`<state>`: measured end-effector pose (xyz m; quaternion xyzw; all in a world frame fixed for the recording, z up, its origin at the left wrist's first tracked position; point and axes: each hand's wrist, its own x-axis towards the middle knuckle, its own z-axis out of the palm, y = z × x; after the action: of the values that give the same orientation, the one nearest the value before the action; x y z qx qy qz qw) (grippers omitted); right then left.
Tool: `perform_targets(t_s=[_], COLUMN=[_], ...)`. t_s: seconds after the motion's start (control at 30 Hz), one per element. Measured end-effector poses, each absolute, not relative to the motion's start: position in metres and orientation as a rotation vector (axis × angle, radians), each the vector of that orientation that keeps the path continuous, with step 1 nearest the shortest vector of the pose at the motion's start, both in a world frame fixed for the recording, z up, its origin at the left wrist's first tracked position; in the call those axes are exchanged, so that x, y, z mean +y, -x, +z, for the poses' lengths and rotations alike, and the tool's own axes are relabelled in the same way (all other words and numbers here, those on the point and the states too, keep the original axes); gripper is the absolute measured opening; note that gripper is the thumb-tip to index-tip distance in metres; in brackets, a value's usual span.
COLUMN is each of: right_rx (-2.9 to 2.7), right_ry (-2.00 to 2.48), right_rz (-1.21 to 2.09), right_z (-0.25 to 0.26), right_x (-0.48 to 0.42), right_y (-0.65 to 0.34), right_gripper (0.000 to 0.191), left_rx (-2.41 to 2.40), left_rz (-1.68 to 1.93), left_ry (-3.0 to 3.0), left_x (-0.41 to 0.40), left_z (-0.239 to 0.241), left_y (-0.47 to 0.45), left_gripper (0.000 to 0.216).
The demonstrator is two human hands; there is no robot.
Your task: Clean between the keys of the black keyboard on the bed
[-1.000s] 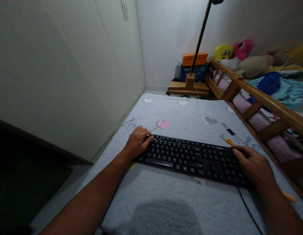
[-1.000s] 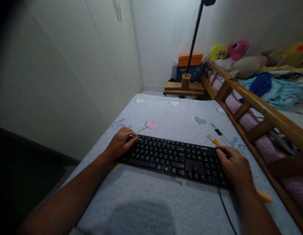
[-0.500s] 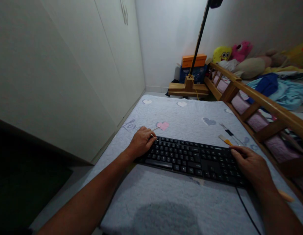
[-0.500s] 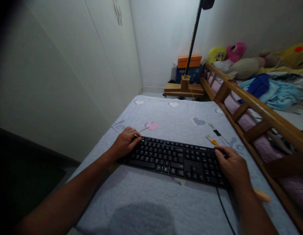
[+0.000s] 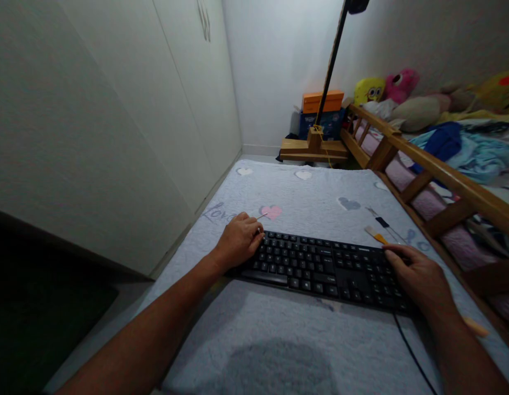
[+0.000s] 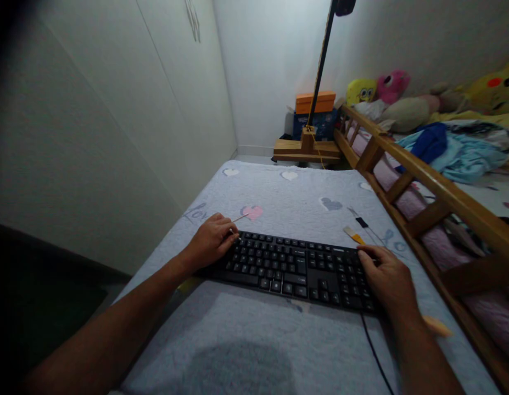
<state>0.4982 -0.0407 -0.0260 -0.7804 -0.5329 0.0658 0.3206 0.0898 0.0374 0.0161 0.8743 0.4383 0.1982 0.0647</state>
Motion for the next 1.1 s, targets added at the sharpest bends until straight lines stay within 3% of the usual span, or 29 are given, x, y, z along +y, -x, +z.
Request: perform_targets(t_s=[1.1], right_rx=[-1.358], right_ry=[2.057], right_rz=[0.193], right_z=[-0.026], right_x=[-0.04], right_y=[-0.498], right_gripper=[0.041], left_rx=[1.295], left_rz=[0.691], left_ry=[-2.561], left_x=[0.036], left_z=[0.011], left_y=[-0.068], left_gripper=[0.015])
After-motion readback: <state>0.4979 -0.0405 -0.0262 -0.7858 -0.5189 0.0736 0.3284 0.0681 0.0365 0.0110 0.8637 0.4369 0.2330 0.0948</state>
